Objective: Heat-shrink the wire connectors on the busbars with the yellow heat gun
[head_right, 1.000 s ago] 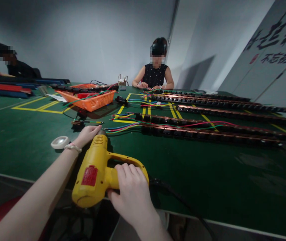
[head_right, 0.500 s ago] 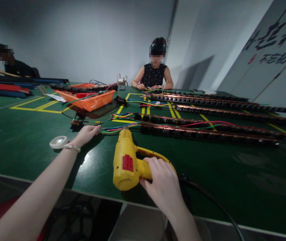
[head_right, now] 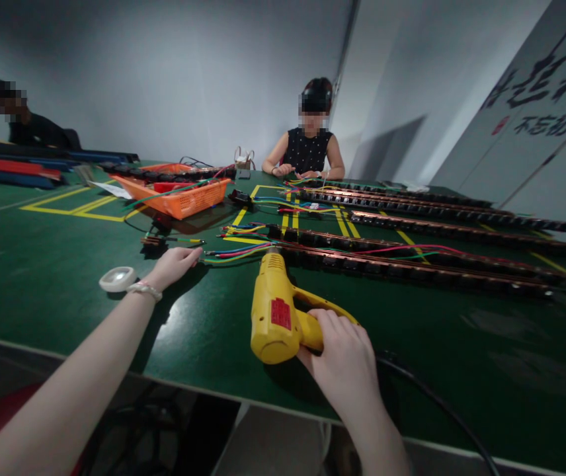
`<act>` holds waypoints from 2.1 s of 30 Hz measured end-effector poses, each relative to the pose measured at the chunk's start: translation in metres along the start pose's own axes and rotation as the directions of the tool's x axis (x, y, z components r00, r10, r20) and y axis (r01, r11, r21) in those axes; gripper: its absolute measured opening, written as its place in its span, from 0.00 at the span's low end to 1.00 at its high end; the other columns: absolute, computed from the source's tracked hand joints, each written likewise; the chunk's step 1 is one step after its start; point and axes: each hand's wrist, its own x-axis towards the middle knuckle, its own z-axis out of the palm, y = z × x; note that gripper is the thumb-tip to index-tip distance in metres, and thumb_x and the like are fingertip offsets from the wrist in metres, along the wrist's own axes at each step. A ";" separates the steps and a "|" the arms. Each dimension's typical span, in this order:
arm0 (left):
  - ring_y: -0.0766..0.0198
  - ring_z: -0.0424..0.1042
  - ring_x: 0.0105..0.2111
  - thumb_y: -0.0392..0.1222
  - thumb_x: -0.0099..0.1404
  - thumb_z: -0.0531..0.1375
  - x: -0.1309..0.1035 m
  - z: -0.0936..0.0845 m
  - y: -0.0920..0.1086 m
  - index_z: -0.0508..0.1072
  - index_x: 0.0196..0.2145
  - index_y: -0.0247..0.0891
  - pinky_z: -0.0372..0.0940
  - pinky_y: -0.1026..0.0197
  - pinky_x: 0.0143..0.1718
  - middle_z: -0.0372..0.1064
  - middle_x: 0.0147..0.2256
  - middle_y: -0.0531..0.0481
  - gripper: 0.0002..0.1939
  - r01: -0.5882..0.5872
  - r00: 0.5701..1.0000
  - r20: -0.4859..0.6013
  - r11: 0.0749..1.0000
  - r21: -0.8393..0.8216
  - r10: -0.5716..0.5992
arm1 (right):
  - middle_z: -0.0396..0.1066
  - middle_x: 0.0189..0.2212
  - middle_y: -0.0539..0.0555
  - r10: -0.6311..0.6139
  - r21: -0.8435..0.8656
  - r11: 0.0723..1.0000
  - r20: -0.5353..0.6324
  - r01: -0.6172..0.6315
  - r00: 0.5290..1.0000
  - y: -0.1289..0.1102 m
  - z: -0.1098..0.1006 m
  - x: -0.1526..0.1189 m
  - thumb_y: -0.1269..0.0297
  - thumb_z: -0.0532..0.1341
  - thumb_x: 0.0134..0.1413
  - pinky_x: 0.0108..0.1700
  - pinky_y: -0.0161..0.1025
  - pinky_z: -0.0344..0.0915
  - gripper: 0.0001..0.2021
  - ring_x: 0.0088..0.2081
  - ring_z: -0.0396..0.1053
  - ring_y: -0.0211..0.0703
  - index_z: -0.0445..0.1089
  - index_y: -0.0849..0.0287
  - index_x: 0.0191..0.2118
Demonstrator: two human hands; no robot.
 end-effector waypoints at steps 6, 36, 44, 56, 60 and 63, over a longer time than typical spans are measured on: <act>0.59 0.67 0.27 0.63 0.62 0.43 -0.001 -0.001 0.004 0.71 0.22 0.38 0.51 0.62 0.26 0.71 0.25 0.47 0.30 0.019 1.000 0.007 0.999 0.037 -0.019 | 0.71 0.37 0.53 0.053 -0.072 0.996 0.009 -0.052 0.999 -0.015 0.003 -0.006 0.58 0.62 0.46 0.39 0.45 0.58 0.17 0.39 0.69 0.51 0.63 0.57 0.43; 0.54 0.70 0.34 0.62 0.63 0.38 0.003 0.000 0.000 0.73 0.30 0.35 0.56 0.62 0.30 0.74 0.33 0.40 0.34 0.052 0.999 -0.012 0.999 -0.006 -0.052 | 0.69 0.39 0.56 -0.162 0.315 0.940 0.067 0.133 0.985 -0.129 0.014 -0.006 0.60 0.65 0.46 0.42 0.49 0.63 0.24 0.40 0.65 0.52 0.64 0.60 0.49; 0.57 0.68 0.31 0.63 0.63 0.39 0.003 0.002 -0.002 0.71 0.25 0.37 0.54 0.62 0.29 0.73 0.29 0.43 0.32 0.008 0.999 -0.033 1.000 0.012 -0.008 | 0.73 0.39 0.51 -0.179 0.552 0.830 0.118 0.086 0.977 -0.093 0.004 0.004 0.53 0.69 0.41 0.47 0.43 0.64 0.23 0.43 0.70 0.46 0.68 0.57 0.43; 0.61 0.67 0.28 0.60 0.64 0.43 0.001 0.001 -0.002 0.71 0.25 0.39 0.53 0.63 0.27 0.71 0.26 0.49 0.27 -0.012 1.000 -0.015 0.999 0.034 0.013 | 0.73 0.40 0.51 0.020 0.488 0.868 0.153 -0.093 0.988 -0.037 -0.012 0.003 0.57 0.68 0.42 0.42 0.42 0.66 0.18 0.41 0.71 0.46 0.70 0.54 0.42; 0.61 0.67 0.27 0.60 0.63 0.43 0.002 0.001 -0.003 0.71 0.24 0.39 0.53 0.63 0.27 0.70 0.24 0.49 0.27 -0.018 1.000 -0.020 0.999 0.038 0.018 | 0.74 0.36 0.50 0.089 0.425 0.893 0.158 -0.149 0.983 -0.016 -0.012 0.001 0.54 0.66 0.42 0.37 0.41 0.66 0.17 0.37 0.72 0.46 0.69 0.53 0.39; 0.61 0.67 0.28 0.60 0.63 0.43 0.002 0.001 -0.002 0.71 0.24 0.39 0.53 0.63 0.27 0.70 0.25 0.49 0.27 -0.012 1.000 -0.018 0.999 0.047 0.012 | 0.74 0.35 0.50 0.146 0.369 0.908 0.163 -0.197 0.976 -0.002 -0.012 0.000 0.51 0.65 0.43 0.35 0.40 0.66 0.17 0.36 0.72 0.46 0.69 0.53 0.39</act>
